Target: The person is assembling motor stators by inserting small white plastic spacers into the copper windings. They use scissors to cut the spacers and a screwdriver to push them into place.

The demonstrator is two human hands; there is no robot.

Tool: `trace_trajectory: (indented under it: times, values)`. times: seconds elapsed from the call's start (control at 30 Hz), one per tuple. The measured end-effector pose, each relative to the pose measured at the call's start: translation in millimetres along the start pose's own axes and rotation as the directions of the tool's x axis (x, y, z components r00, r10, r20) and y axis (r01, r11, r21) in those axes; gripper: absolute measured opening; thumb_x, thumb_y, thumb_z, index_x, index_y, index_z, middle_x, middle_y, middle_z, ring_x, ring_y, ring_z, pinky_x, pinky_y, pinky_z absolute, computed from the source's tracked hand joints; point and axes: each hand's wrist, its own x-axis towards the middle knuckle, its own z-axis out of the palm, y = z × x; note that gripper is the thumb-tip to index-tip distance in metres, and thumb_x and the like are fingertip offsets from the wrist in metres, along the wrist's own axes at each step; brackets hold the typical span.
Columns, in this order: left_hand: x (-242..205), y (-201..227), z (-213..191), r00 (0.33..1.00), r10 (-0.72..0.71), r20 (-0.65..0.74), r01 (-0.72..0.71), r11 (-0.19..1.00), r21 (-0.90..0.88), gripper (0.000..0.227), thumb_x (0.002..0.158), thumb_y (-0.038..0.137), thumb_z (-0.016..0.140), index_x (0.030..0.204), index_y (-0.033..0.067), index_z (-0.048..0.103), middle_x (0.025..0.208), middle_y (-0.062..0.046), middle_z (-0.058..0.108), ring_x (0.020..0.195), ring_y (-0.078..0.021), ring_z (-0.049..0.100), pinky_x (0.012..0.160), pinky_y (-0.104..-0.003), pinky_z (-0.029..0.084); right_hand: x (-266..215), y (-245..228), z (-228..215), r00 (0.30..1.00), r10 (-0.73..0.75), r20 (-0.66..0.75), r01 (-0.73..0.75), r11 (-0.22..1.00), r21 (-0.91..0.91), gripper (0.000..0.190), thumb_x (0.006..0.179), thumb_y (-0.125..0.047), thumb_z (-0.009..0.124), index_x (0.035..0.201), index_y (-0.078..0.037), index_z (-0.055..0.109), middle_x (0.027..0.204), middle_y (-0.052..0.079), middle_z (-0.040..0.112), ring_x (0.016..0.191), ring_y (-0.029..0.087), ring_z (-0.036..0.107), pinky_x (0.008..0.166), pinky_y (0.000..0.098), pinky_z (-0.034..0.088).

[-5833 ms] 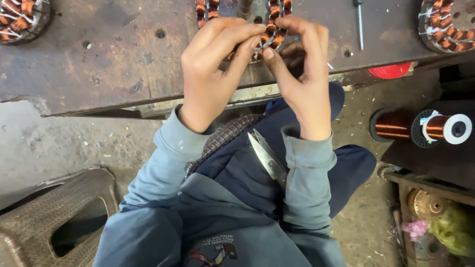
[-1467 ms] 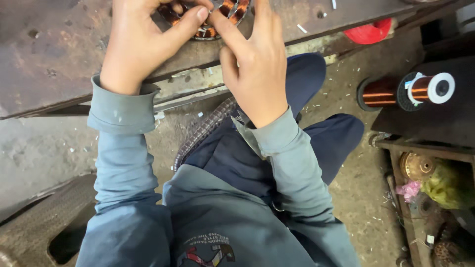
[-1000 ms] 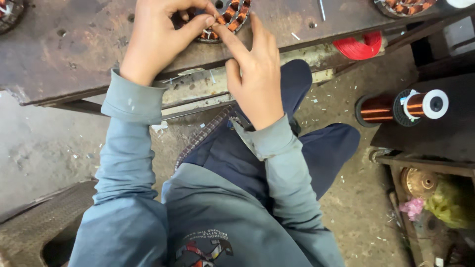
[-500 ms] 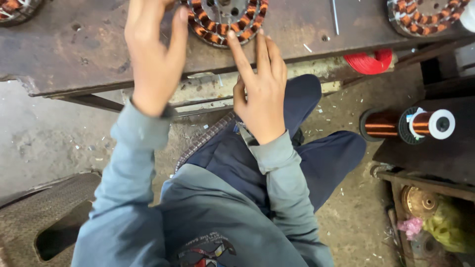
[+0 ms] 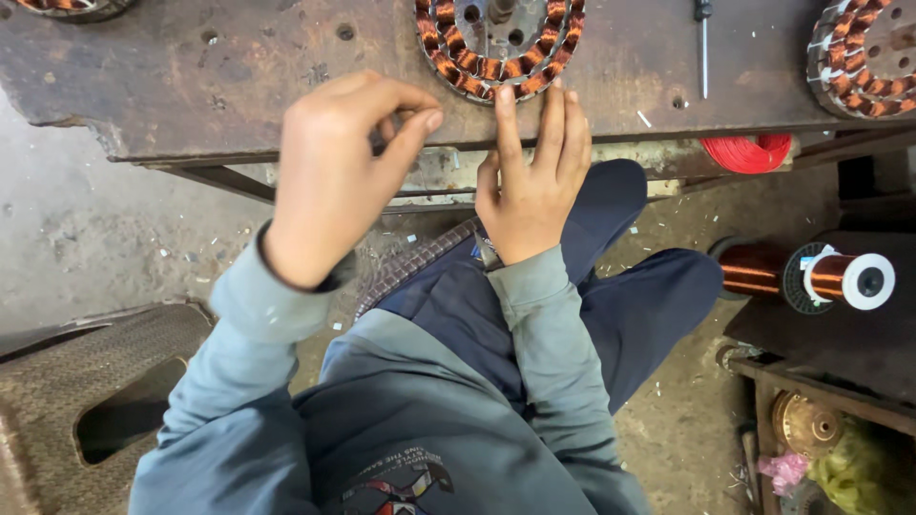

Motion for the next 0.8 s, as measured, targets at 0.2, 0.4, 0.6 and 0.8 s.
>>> trace_trajectory:
  times: [0.2, 0.4, 0.6, 0.8]
  values:
    - [-4, 21, -51, 0.979, -0.202, 0.0, 0.197, 0.958, -0.208, 0.008, 0.102, 0.007, 0.077, 0.106, 0.0011, 0.074, 0.094, -0.006, 0.07, 0.076, -0.0092, 0.058, 0.068, -0.025, 0.044, -1, 2, -1, 1.0, -0.015, -0.017, 0.016, 0.999, 0.029, 0.073, 0.094, -0.002, 0.067, 0.161, -0.021, 0.043, 0.163, 0.023, 0.038, 0.151, 0.044, 0.038, 0.123, 0.0535, 0.033]
    - [-12, 32, -73, 0.964, -0.242, -0.11, 0.158, 0.856, -0.493, 0.006, 0.115, 0.003, 0.07, 0.118, -0.0017, 0.068, 0.103, -0.005, 0.065, 0.08, -0.0062, 0.059, 0.073, -0.019, 0.046, -2, 3, -3, 1.0, -0.022, -0.013, 0.023, 0.999, 0.035, 0.071, 0.094, -0.003, 0.068, 0.159, -0.02, 0.046, 0.162, 0.023, 0.039, 0.149, 0.044, 0.039, 0.126, 0.0548, 0.035]
    - [7, -1, -35, 0.984, 0.174, -0.048, -0.173, 0.984, 0.039, 0.028, 0.103, -0.002, 0.077, 0.127, 0.0019, 0.062, 0.124, -0.013, 0.061, 0.108, -0.0268, 0.065, 0.088, -0.033, 0.054, -7, 3, -2, 1.0, -0.018, -0.018, 0.018, 1.0, 0.011, 0.07, 0.094, -0.003, 0.068, 0.158, -0.021, 0.047, 0.162, 0.022, 0.039, 0.149, 0.043, 0.039, 0.126, 0.0546, 0.035]
    - [29, -11, -9, 0.955, 0.261, 0.138, -0.275, 0.957, 0.092, 0.055, 0.092, 0.012, 0.087, 0.138, 0.0049, 0.057, 0.133, -0.014, 0.056, 0.125, -0.0401, 0.06, 0.108, -0.045, 0.05, -11, 0, -4, 0.999, 0.021, -0.034, -0.023, 0.998, -0.067, 0.066, 0.095, -0.005, 0.07, 0.156, -0.017, 0.048, 0.161, 0.02, 0.041, 0.15, 0.041, 0.039, 0.123, 0.0542, 0.033]
